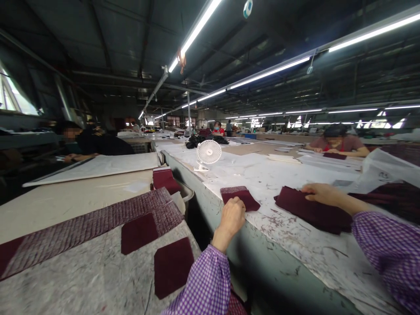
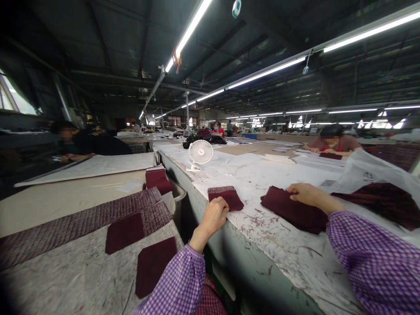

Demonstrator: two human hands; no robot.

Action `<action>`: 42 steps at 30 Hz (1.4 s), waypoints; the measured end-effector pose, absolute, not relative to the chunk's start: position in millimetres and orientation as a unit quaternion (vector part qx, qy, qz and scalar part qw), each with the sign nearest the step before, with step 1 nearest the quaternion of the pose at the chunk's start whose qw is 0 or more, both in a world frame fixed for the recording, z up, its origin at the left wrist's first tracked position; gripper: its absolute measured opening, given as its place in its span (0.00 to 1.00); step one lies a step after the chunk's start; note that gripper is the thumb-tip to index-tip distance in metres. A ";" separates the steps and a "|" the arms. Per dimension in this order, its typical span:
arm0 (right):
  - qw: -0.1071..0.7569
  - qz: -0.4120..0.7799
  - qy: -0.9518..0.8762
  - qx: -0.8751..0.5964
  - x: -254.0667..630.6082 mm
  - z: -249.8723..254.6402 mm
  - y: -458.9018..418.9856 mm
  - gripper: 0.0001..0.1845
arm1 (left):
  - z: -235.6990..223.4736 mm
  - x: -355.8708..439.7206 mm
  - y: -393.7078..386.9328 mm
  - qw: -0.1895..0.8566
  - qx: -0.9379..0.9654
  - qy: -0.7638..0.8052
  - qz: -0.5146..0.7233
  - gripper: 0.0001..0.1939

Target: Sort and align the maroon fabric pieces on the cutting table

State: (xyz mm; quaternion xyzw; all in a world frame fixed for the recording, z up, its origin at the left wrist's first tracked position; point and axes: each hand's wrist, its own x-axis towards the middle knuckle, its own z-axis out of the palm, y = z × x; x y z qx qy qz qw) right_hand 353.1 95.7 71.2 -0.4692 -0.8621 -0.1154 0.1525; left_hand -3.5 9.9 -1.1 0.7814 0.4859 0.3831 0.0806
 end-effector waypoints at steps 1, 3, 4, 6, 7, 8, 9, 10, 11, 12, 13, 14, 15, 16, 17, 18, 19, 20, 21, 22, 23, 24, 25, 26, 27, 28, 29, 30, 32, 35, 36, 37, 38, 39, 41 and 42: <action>0.162 -0.124 -0.857 -0.473 341.5 73.4 92.1 0.08 | -1.5 -3.7 11.3 0.098 0.768 0.493 0.397 0.10; 0.179 -0.113 -0.838 -0.502 309.9 80.0 81.6 0.13 | -1.9 -5.4 14.7 0.146 0.734 0.506 0.428 0.09; 0.175 -0.096 -0.848 -0.491 291.1 83.0 75.3 0.16 | -1.8 -6.6 16.5 0.169 0.719 0.511 0.439 0.09; 0.162 -0.064 -0.871 -0.459 251.6 86.3 62.6 0.19 | -1.7 -8.6 19.3 0.195 0.700 0.519 0.450 0.09; 0.153 -0.045 -0.885 -0.437 232.7 86.0 57.0 0.18 | -1.6 -9.4 20.1 0.198 0.696 0.522 0.451 0.09; 0.152 -0.030 -0.899 -0.410 215.4 84.6 52.3 0.18 | -1.5 -9.9 20.5 0.197 0.695 0.524 0.451 0.08; 0.153 -0.028 -0.907 -0.391 200.6 82.2 48.8 0.18 | -1.3 -10.1 20.5 0.198 0.692 0.527 0.452 0.08; 0.149 -0.027 -0.913 -0.378 188.3 79.1 46.4 0.17 | -0.9 -10.2 20.1 0.198 0.690 0.528 0.453 0.08; 0.146 -0.027 -0.918 -0.367 178.9 75.6 45.2 0.16 | -0.3 -10.0 19.6 0.199 0.689 0.529 0.454 0.08; 0.142 -0.025 -0.921 -0.362 172.2 72.0 44.8 0.16 | 0.6 -9.6 19.0 0.199 0.688 0.529 0.454 0.07; 0.138 -0.019 -0.923 -0.358 167.8 68.6 45.1 0.17 | 1.7 -9.0 18.7 0.201 0.688 0.529 0.455 0.07; 0.135 -0.012 -0.926 -0.353 165.3 65.6 45.9 0.18 | 2.9 -8.3 18.7 0.203 0.687 0.529 0.454 0.06; 0.135 -0.005 -0.928 -0.349 164.3 63.2 46.9 0.20 | 4.1 -7.4 19.2 0.206 0.686 0.531 0.453 0.07; 0.136 0.001 -0.929 -0.344 164.3 61.5 47.9 0.20 | 5.1 -6.4 20.3 0.209 0.682 0.535 0.452 0.09; 0.138 0.007 -0.930 -0.340 165.1 60.5 48.8 0.21 | 5.7 -5.5 21.9 0.213 0.676 0.540 0.454 0.10; 0.145 0.010 -0.929 -0.341 166.3 60.3 49.7 0.21 | 5.9 -4.7 24.0 0.218 0.666 0.546 0.459 0.09; 0.157 0.011 -0.924 -0.347 167.7 60.9 50.5 0.20 | 5.6 -4.3 26.4 0.223 0.656 0.551 0.465 0.07; 0.175 0.008 -0.916 -0.360 169.3 62.1 51.2 0.19 | 4.8 -4.3 28.9 0.229 0.646 0.554 0.473 0.05; 0.196 0.002 -0.906 -0.375 171.0 63.7 51.8 0.19 | 3.7 -4.8 31.3 0.236 0.638 0.554 0.480 0.05; 0.219 -0.005 -0.894 -0.390 172.5 65.6 52.3 0.18 | 2.5 -5.6 33.3 0.245 0.633 0.551 0.485 0.08; 0.242 -0.014 -0.883 -0.402 173.7 67.4 52.5 0.18 | 1.2 -6.6 35.0 0.253 0.630 0.549 0.487 0.10; 0.263 -0.020 -0.873 -0.410 174.5 68.9 52.6 0.17 | 0.0 -7.8 36.2 0.261 0.628 0.546 0.488 0.11; 0.280 -0.023 -0.867 -0.412 174.7 69.9 52.5 0.17 | -1.0 -8.8 36.9 0.269 0.626 0.543 0.491 0.11; 0.292 -0.021 -0.864 -0.410 174.3 70.3 52.2 0.17 | -1.7 -9.6 37.2 0.275 0.623 0.540 0.493 0.11; 0.300 -0.017 -0.864 -0.405 173.4 69.9 51.8 0.17 | -2.2 -10.1 37.2 0.281 0.621 0.538 0.496 0.11; 0.302 -0.012 -0.866 -0.398 172.1 69.0 51.6 0.18 | -2.5 -10.4 36.9 0.286 0.618 0.535 0.499 0.11; 0.302 -0.007 -0.870 -0.390 170.6 67.4 51.5 0.18 | -2.7 -10.4 36.4 0.291 0.616 0.533 0.502 0.11; 0.299 -0.003 -0.874 -0.383 169.1 65.4 51.7 0.18 | -3.0 -10.4 35.7 0.296 0.614 0.531 0.504 0.11; 0.289 0.002 -0.880 -0.377 166.7 60.5 52.8 0.17 | -3.7 -10.3 34.5 0.305 0.608 0.527 0.509 0.10; 0.239 0.006 -0.893 -0.381 164.8 52.1 54.8 0.16 | -5.2 -10.7 33.5 0.309 0.592 0.532 0.521 0.11; 0.216 0.005 -0.899 -0.380 164.2 49.2 55.1 0.15 | -5.5 -10.7 33.4 0.307 0.585 0.535 0.526 0.12; 0.193 0.002 -0.906 -0.377 163.4 46.4 55.1 0.14 | -5.4 -10.5 33.4 0.303 0.580 0.539 0.530 0.12; 0.171 -0.006 -0.912 -0.373 162.4 43.7 55.1 0.13 | -5.0 -10.0 33.3 0.300 0.576 0.541 0.534 0.12; 0.150 -0.015 -0.916 -0.371 161.3 41.3 55.0 0.13 | -4.1 -9.0 32.9 0.296 0.576 0.543 0.534 0.12; 0.114 -0.046 -0.919 -0.375 159.3 37.6 55.7 0.14 | -1.6 -5.6 31.2 0.276 0.597 0.547 0.517 0.11; 0.101 -0.062 -0.918 -0.379 158.6 36.5 56.7 0.15 | -0.3 -3.3 29.7 0.256 0.617 0.550 0.501 0.12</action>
